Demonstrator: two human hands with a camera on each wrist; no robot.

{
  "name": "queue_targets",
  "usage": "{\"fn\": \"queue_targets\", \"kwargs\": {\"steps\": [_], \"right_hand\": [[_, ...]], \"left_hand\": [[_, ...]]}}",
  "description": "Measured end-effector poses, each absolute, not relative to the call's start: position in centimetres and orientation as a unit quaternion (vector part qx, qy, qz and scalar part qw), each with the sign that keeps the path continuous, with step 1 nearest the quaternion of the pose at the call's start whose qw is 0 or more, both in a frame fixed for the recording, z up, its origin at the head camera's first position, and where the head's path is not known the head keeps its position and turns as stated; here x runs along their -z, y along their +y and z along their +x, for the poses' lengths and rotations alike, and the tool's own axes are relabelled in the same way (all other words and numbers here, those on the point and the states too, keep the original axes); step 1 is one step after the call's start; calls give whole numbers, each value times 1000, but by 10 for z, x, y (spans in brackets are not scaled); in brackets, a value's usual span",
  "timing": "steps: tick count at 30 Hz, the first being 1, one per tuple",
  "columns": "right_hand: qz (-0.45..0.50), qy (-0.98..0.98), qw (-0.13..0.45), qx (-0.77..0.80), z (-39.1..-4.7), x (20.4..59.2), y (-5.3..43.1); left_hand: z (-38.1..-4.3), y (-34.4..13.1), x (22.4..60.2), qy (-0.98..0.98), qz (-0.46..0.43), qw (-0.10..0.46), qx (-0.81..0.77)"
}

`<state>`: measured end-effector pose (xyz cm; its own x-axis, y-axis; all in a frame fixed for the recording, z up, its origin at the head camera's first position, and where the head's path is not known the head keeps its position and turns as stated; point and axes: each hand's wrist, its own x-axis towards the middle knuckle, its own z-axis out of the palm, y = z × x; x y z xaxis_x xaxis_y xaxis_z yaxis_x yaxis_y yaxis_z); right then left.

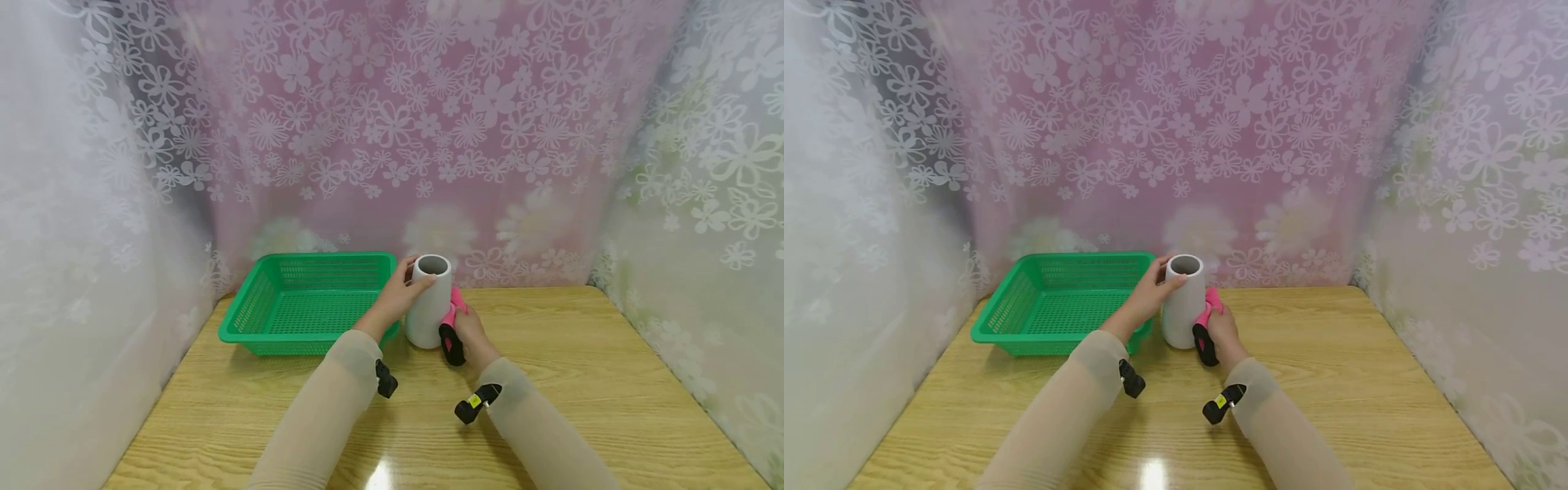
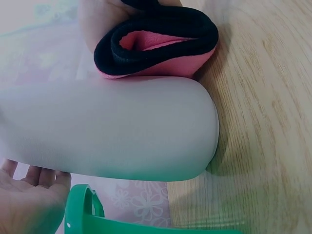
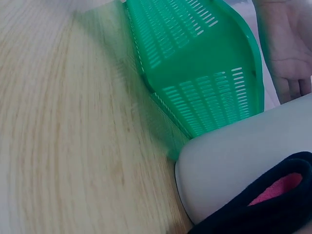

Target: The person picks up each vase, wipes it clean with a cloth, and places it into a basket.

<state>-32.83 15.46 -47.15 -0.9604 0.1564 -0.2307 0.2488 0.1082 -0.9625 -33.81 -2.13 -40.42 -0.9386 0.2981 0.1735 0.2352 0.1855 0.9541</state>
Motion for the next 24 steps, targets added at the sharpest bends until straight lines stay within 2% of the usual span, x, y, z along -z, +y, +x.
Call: {"fn": "queue_targets", "kwargs": {"steps": [8,24], "right_hand": [[128,740,63,657,-325,473,159],[110,759,73,638,-323,467,165]], "left_hand": [[-336,-20,404,763,177,29,-621],[-345,-18,403,734,195,34,-649]]}}
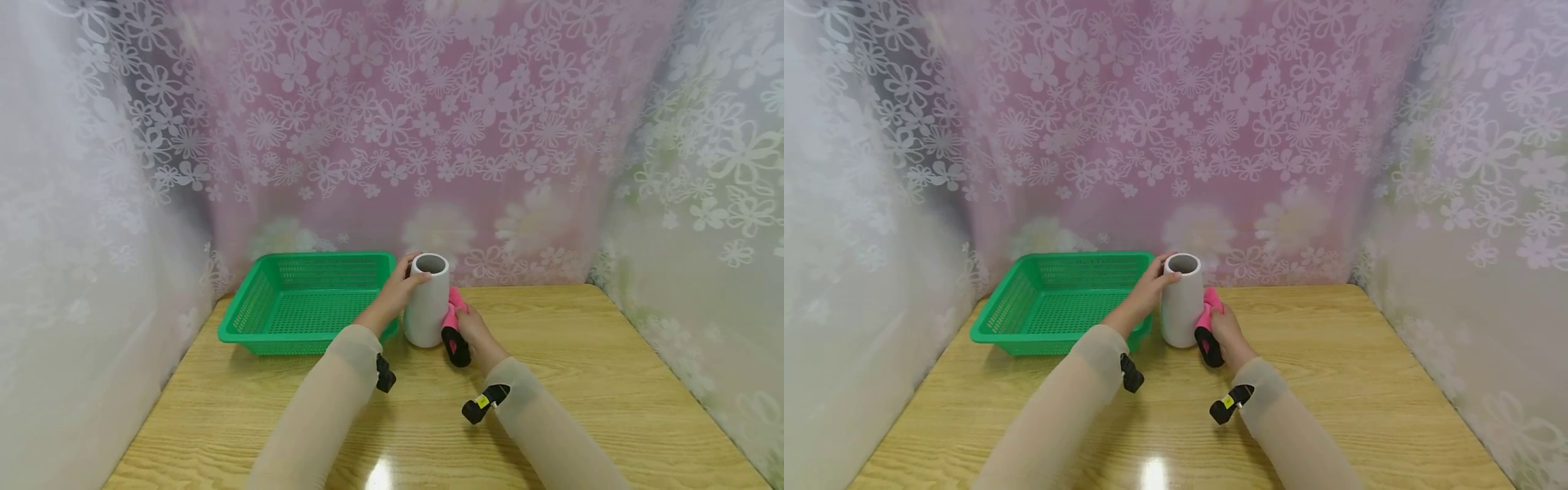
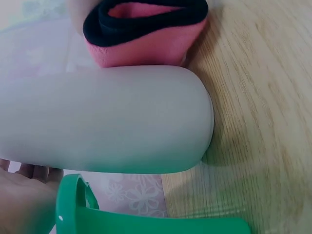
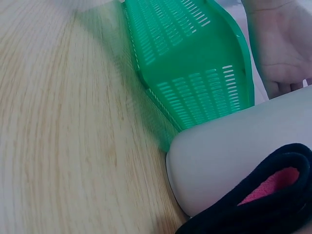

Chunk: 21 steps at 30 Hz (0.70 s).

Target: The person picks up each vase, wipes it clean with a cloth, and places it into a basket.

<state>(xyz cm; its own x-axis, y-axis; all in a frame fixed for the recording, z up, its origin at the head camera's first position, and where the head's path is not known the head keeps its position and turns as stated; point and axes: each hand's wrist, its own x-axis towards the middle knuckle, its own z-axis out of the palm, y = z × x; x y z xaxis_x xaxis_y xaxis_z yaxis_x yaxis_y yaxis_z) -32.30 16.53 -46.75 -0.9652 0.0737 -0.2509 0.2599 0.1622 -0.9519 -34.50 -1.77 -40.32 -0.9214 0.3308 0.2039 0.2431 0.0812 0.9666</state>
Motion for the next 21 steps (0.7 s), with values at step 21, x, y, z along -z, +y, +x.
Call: {"fn": "queue_targets", "kwargs": {"steps": [21], "right_hand": [[118,770,65,624,-323,455,178]], "left_hand": [[-340,-24,389,784,169,-8,-598]]}}
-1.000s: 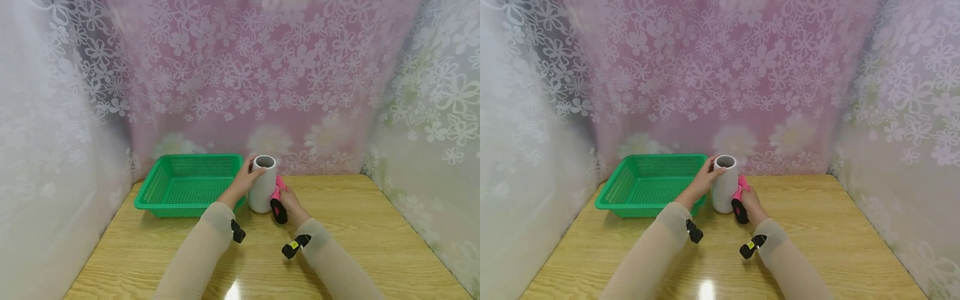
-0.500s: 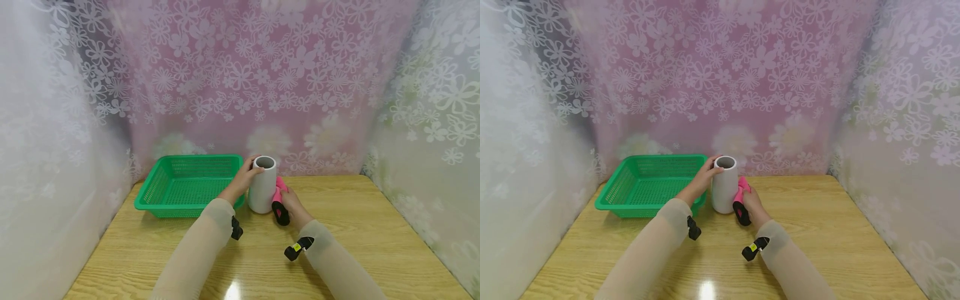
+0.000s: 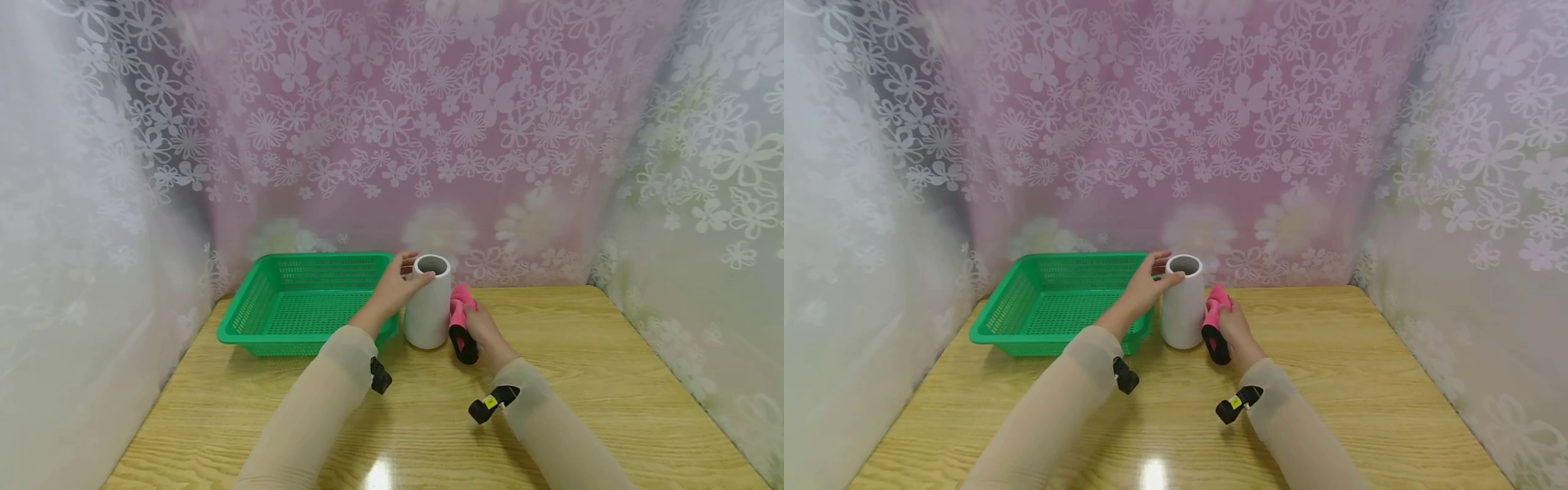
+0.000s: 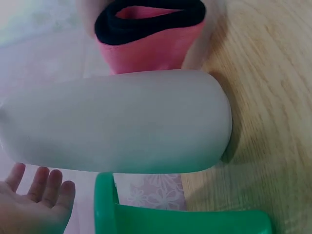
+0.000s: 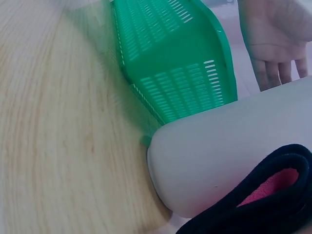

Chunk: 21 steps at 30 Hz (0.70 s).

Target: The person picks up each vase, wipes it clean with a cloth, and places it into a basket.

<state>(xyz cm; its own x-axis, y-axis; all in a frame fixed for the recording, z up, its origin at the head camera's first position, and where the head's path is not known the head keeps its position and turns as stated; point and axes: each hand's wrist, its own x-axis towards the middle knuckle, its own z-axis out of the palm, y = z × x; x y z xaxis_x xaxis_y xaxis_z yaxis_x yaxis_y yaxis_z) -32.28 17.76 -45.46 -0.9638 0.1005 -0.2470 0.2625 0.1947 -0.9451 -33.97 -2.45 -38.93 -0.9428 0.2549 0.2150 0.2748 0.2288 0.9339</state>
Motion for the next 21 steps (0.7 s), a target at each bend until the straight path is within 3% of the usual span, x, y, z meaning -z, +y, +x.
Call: {"fn": "queue_targets", "kwargs": {"steps": [13,21], "right_hand": [[98,792,23,602,-322,446,183],[83,783,13,616,-319,433,183]], "left_hand": [[-339,-25,398,-803,-157,34,574],[-342,-28,397,-799,-159,10,579]]}}
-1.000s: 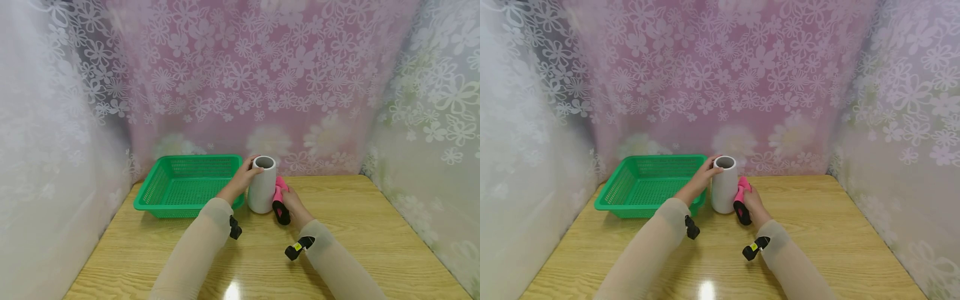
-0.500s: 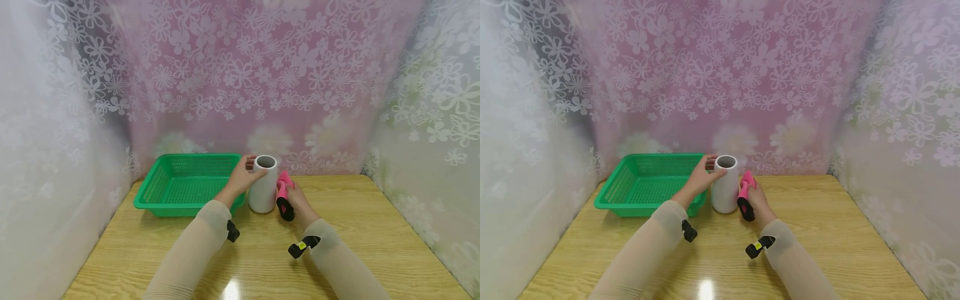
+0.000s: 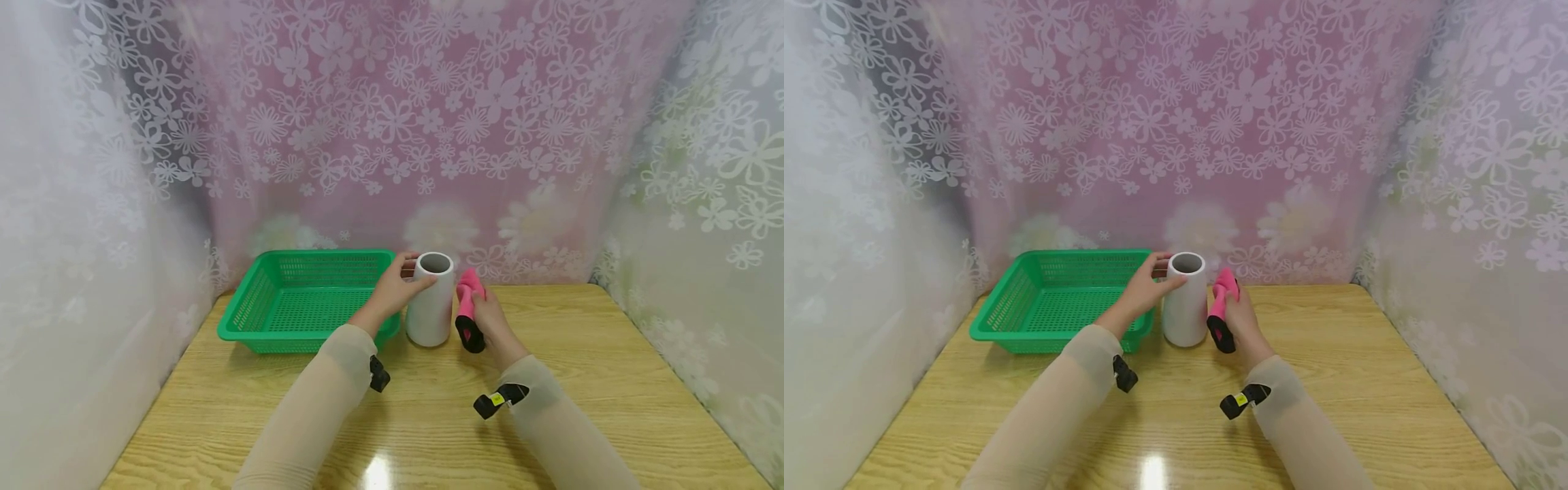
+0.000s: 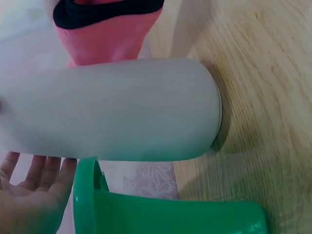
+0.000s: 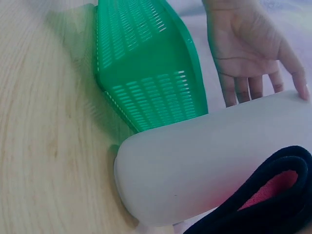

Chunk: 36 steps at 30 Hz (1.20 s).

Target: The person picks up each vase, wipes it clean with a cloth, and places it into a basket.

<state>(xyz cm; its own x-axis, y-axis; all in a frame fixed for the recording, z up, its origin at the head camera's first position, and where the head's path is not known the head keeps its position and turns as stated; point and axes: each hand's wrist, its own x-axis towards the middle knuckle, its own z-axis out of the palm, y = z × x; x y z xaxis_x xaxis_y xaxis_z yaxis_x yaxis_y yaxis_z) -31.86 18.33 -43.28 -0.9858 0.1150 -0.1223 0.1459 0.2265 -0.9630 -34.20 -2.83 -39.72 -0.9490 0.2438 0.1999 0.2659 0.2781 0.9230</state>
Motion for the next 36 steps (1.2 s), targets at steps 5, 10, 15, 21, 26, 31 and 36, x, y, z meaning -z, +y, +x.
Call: {"fn": "queue_targets", "kwargs": {"steps": [5,10,15,21,26,31,36], "right_hand": [[93,779,16,619,-315,425,184],[90,768,0,634,-312,420,184],[86,768,-11,634,-308,413,184],[63,772,-49,631,-306,408,183],[43,781,-92,616,-304,406,181],[34,781,-127,610,-302,403,176],[1,776,-179,605,-299,402,171]], "left_hand": [[-344,-32,396,-797,-175,-10,578],[-349,-34,397,-793,-186,-30,579],[-347,-32,393,-791,-189,-47,580],[-344,-26,390,-800,-185,-32,570],[-344,-26,390,-796,-172,-25,580],[-345,-26,390,-790,-179,-38,585],[-344,-26,389,-783,-187,-58,590]]}}
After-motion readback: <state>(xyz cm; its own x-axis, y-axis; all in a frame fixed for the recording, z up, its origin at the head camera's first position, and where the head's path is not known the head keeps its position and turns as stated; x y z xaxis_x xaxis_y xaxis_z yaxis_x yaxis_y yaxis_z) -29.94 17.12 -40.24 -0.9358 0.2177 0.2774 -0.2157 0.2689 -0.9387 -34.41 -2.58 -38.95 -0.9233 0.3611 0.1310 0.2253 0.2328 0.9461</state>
